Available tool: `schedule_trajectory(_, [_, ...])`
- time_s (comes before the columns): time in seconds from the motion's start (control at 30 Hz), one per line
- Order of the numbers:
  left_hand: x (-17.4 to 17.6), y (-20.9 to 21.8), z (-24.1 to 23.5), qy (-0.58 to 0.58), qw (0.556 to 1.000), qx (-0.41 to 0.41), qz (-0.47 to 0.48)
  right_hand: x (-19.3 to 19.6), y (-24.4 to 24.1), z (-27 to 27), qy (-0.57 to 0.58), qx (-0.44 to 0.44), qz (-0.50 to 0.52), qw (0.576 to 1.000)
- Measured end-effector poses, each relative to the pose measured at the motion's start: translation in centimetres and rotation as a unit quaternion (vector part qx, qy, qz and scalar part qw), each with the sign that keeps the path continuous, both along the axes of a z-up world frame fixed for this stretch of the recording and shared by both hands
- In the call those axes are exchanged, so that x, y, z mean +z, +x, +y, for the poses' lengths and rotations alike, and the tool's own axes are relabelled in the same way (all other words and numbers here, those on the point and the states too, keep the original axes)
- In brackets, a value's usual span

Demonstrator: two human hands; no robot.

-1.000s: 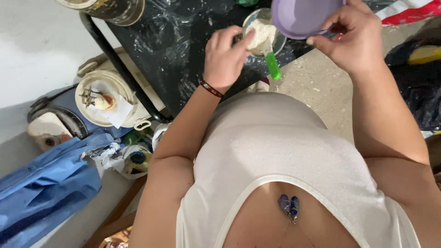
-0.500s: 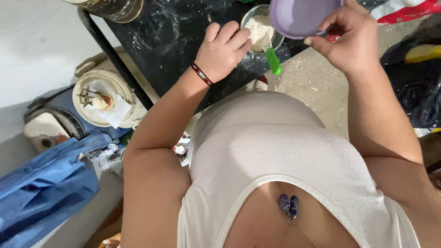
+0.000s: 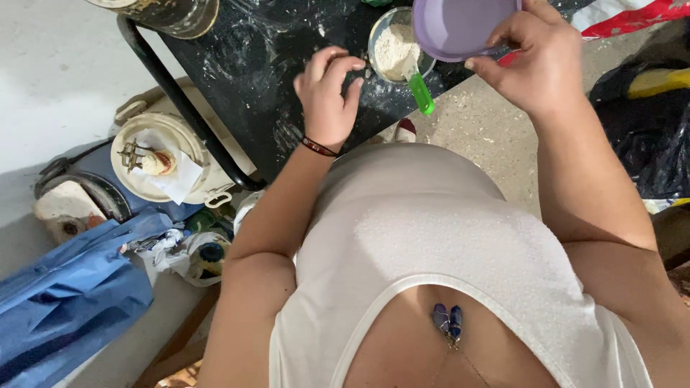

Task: The person mixes a yellow batter in a small metal container using a green spatula, then scoops white powder from a larger container into the batter and mixes again. Finally, the person transfers the mixed batter into a white piping bag.

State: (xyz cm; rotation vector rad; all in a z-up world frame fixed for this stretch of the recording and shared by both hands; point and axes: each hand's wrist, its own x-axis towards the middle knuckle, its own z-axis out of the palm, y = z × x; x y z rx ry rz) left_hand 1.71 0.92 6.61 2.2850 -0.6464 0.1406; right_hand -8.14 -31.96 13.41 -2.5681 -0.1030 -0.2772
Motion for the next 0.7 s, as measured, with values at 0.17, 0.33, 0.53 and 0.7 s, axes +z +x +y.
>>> schedule_trajectory(0.17, [-1.7,-1.2,-0.3,-0.194,0.970,-0.021,0.143,0.6,0.4,0.4,-0.028,0.013,-0.017,0.999])
schedule_trajectory(0.33, [-3.1,-1.9,-0.4,-0.215,0.960,-0.018,0.179,1.0,0.4,0.7,-0.014,0.014,-0.012,1.000])
schedule_trajectory(0.53, [-4.2,-2.5,-0.3,-0.220,0.949,-0.005,0.226,1.1,0.3,0.7,0.000,0.008,-0.021,1.000])
schedule_trajectory(0.7, [-4.2,-2.6,-0.4,-0.231,0.946,-0.003,0.228,1.0,0.3,0.4,-0.020,0.019,-0.028,0.999])
